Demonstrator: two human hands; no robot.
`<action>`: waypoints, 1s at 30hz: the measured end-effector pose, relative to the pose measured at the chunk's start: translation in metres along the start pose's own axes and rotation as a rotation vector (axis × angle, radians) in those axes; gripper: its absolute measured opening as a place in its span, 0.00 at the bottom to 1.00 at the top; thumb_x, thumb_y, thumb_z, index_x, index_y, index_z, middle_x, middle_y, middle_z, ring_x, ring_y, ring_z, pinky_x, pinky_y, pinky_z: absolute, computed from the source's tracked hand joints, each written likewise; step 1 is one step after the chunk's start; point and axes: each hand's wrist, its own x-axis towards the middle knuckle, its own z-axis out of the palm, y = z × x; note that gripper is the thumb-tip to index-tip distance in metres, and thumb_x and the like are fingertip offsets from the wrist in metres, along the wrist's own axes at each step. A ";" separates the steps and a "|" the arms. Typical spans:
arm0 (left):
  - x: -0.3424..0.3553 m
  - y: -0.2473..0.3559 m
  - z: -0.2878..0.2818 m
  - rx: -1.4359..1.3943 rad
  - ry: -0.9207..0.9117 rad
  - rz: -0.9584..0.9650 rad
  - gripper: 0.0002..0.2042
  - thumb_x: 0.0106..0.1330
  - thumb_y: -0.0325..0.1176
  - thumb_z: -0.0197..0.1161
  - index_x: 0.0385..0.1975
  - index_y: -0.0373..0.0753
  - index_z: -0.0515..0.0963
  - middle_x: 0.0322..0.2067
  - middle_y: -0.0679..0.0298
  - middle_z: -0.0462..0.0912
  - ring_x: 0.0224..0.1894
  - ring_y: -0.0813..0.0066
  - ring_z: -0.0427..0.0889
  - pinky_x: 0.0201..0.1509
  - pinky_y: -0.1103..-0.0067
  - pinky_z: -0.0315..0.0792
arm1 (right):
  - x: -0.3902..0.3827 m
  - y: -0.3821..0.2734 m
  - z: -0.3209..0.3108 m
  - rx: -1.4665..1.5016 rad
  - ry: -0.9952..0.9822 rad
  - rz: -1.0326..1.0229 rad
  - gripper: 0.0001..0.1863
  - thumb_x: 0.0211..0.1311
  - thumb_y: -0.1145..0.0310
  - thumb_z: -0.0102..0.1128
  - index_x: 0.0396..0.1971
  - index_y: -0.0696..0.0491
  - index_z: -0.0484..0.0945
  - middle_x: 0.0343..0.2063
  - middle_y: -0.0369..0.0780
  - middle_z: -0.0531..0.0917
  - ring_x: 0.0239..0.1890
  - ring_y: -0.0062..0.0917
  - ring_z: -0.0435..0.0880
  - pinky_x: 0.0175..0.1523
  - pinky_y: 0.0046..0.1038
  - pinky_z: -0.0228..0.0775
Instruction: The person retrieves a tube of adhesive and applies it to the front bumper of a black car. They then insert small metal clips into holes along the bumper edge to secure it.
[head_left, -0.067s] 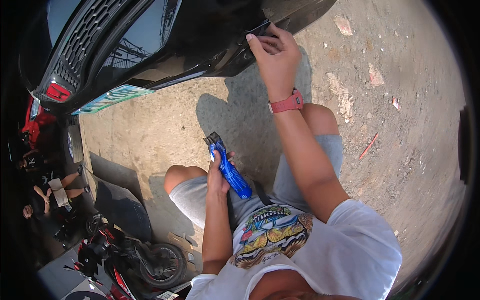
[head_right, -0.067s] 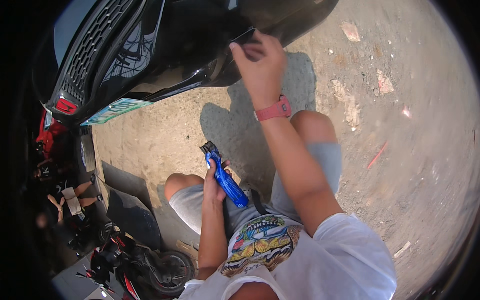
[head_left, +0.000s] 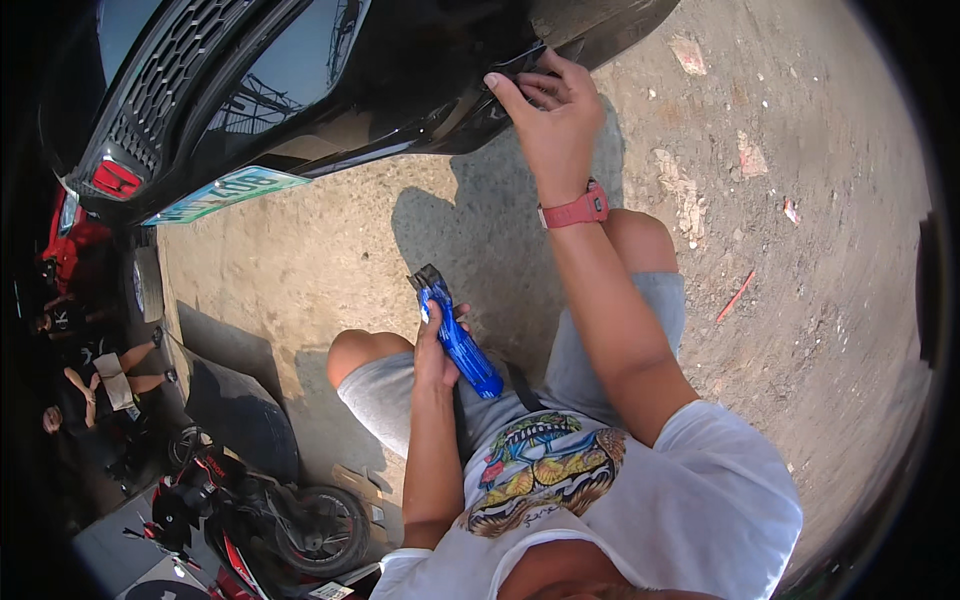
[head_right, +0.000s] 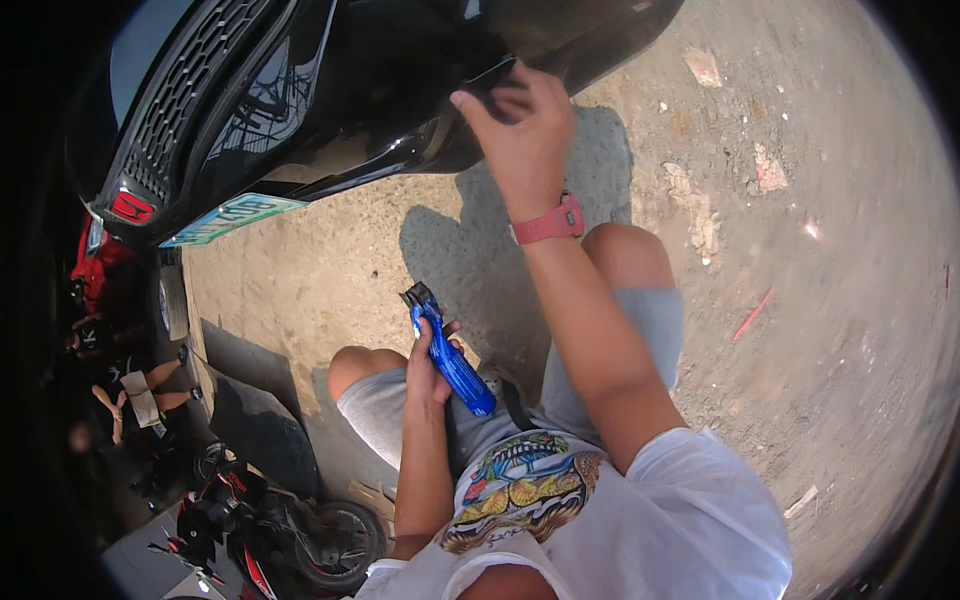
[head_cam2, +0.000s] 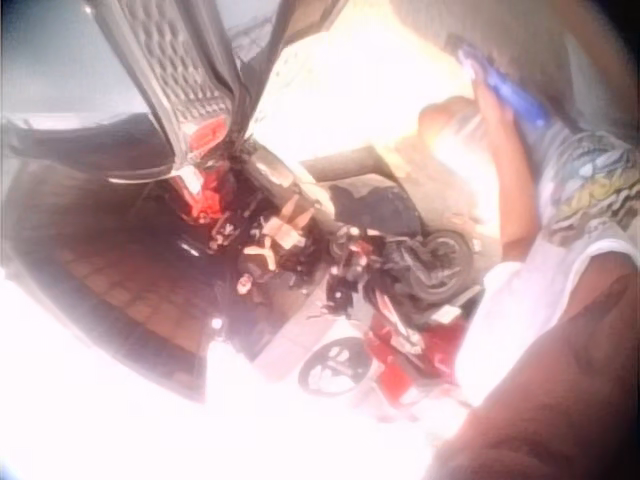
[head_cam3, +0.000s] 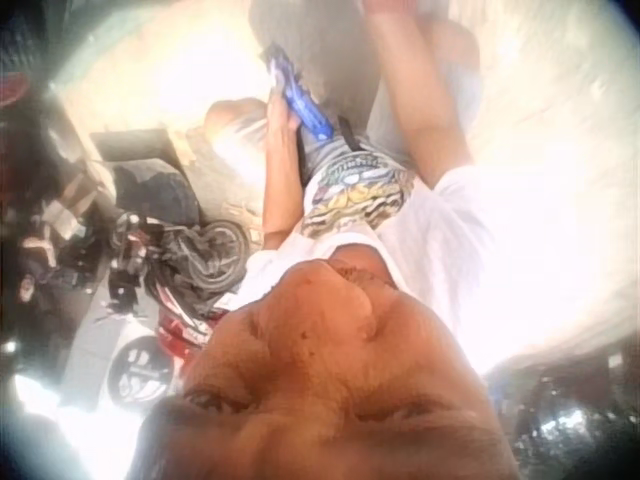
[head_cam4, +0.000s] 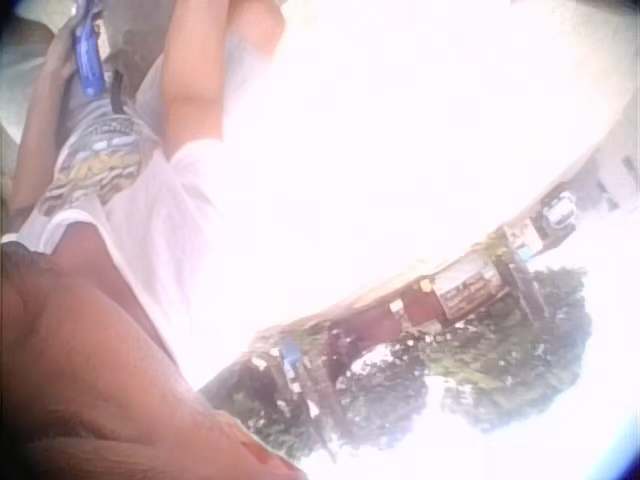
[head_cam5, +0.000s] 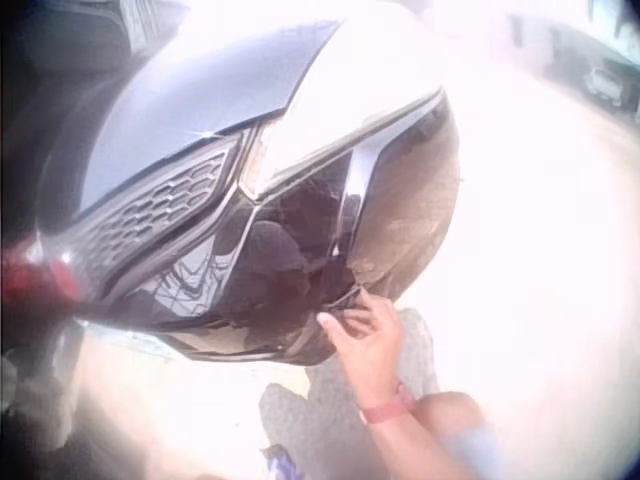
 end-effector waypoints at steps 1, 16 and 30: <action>0.000 0.000 0.000 -0.005 -0.003 0.002 0.21 0.74 0.54 0.59 0.52 0.44 0.72 0.41 0.56 0.86 0.30 0.74 0.82 0.29 0.75 0.79 | 0.001 -0.001 0.001 -0.061 -0.015 -0.052 0.26 0.48 0.71 0.82 0.47 0.65 0.80 0.40 0.44 0.83 0.37 0.31 0.88 0.41 0.28 0.83; -0.008 0.003 0.008 0.003 -0.010 0.031 0.19 0.74 0.54 0.61 0.48 0.43 0.76 0.38 0.57 0.87 0.29 0.78 0.82 0.29 0.82 0.77 | -0.006 -0.005 0.013 -0.106 -0.041 0.113 0.33 0.51 0.72 0.81 0.53 0.71 0.73 0.41 0.49 0.84 0.36 0.27 0.88 0.40 0.25 0.81; -0.008 0.004 0.012 0.000 -0.042 0.041 0.18 0.75 0.52 0.61 0.47 0.42 0.75 0.38 0.56 0.87 0.28 0.79 0.82 0.29 0.83 0.77 | -0.012 -0.011 0.012 0.189 -0.118 0.185 0.35 0.63 0.81 0.68 0.67 0.72 0.63 0.41 0.47 0.86 0.40 0.22 0.86 0.44 0.20 0.79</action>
